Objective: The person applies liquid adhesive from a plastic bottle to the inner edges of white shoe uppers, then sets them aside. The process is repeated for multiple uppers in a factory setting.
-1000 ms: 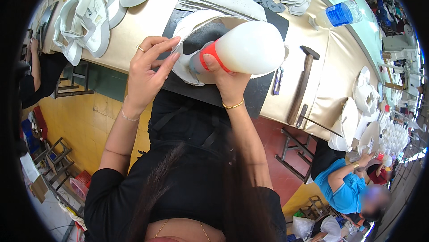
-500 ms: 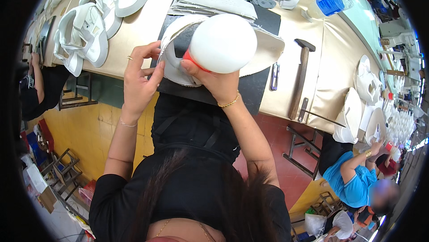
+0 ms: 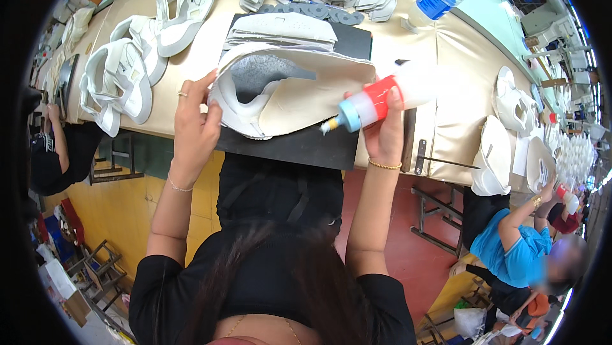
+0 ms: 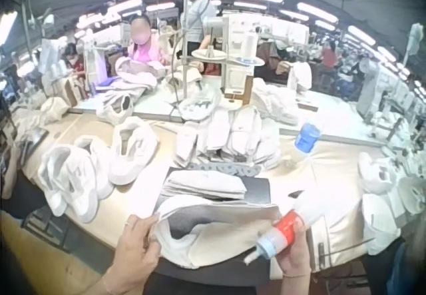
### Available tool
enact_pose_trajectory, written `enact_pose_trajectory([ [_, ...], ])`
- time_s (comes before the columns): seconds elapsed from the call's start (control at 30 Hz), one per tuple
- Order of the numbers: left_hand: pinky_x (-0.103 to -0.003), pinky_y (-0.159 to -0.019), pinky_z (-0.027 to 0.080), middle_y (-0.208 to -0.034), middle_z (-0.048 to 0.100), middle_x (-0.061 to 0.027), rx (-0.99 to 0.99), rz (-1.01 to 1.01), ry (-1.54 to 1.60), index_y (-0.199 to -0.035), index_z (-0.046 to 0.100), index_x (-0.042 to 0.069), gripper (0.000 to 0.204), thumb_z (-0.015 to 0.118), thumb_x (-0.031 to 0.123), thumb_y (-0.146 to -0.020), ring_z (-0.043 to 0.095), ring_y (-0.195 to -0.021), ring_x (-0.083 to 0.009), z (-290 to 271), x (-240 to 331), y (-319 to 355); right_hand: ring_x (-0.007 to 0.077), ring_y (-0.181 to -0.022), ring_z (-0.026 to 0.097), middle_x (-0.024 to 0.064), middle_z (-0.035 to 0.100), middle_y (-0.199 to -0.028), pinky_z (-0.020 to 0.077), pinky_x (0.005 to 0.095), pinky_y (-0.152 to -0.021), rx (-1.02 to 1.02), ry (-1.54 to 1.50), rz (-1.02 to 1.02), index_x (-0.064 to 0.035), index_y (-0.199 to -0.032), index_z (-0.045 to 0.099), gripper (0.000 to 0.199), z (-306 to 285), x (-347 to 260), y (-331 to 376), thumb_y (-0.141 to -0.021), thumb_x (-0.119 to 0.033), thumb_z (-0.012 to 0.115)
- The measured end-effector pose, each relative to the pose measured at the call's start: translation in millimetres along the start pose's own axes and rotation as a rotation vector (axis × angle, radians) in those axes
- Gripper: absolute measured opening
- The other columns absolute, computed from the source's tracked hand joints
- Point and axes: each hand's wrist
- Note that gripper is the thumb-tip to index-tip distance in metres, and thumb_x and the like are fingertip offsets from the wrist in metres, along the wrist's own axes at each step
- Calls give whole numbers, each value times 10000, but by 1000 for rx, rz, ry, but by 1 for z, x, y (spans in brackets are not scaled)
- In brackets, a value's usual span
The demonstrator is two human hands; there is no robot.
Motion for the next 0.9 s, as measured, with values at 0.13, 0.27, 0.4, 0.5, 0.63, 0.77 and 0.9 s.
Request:
enact_pose_trajectory([
  [0.13, -257, -586, 472, -943, 447, -98, 73, -66, 245, -1274, 405, 20, 449, 475, -51, -836, 487, -823, -157, 0, -1, 8, 313, -927, 629, 97, 590, -996, 531, 487, -836, -119, -117, 28, -77, -1197, 446, 506, 17, -4, -8, -868, -436, 586],
  [0.27, -255, -652, 510, -989, 451, -98, 170, -28, 516, -1373, 197, 50, 627, 535, -32, -850, 491, -857, -143, 21, -7, 21, 324, -929, 632, 115, 594, -1020, 514, 508, -867, -245, 48, -196, -41, -1187, 468, 523, 60, -53, -20, -878, -456, 545],
  [0.4, -268, -727, 520, -1051, 430, -90, -52, -305, 672, -1391, 168, 72, 840, 728, 61, -765, 472, -907, -141, 23, 16, 26, 253, -921, 640, 143, 603, -1093, 516, 379, -838, -426, 464, -299, 25, -1201, 492, 507, 84, -114, -27, -889, -369, 559],
  [0.5, -253, -746, 512, -1082, 427, -78, -25, -143, 462, -1382, 254, 78, 885, 805, 143, -693, 458, -902, -134, 16, 15, 14, 206, -891, 634, 132, 615, -1066, 502, 322, -803, -548, 759, -525, 25, -1167, 526, 462, 105, -124, -26, -873, -323, 604],
  [0.63, -252, -624, 468, -1113, 409, -85, -55, 319, 256, -1344, 387, 82, 823, 817, 193, -651, 456, -885, -146, 9, 48, -26, 192, -845, 657, 97, 684, -906, 518, 308, -739, -637, 948, -576, -43, -971, 669, 468, 116, -118, -27, -721, -429, 755],
  [0.77, -306, -586, 452, -978, 479, -102, -250, 280, 311, -1342, 383, 60, 693, 702, 108, -729, 488, -723, -193, 40, 67, -45, 189, -820, 660, 99, 689, -880, 522, 306, -729, -622, 942, -575, -49, -946, 681, 462, 116, -106, -23, -691, -422, 778],
  [0.9, -366, -615, 471, -860, 555, -172, -188, 286, 279, -1317, 364, -21, 572, 580, 34, -790, 573, -690, -271, 61, 62, -49, 214, -917, 634, 111, 620, -1061, 522, 342, -801, -668, 590, -424, -13, -1126, 572, 528, 88, -121, -19, -761, -364, 722],
])
Point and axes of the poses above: each hand's wrist, its own y-axis away from the middle knuckle, its own z-axis out of the palm, x = y × z
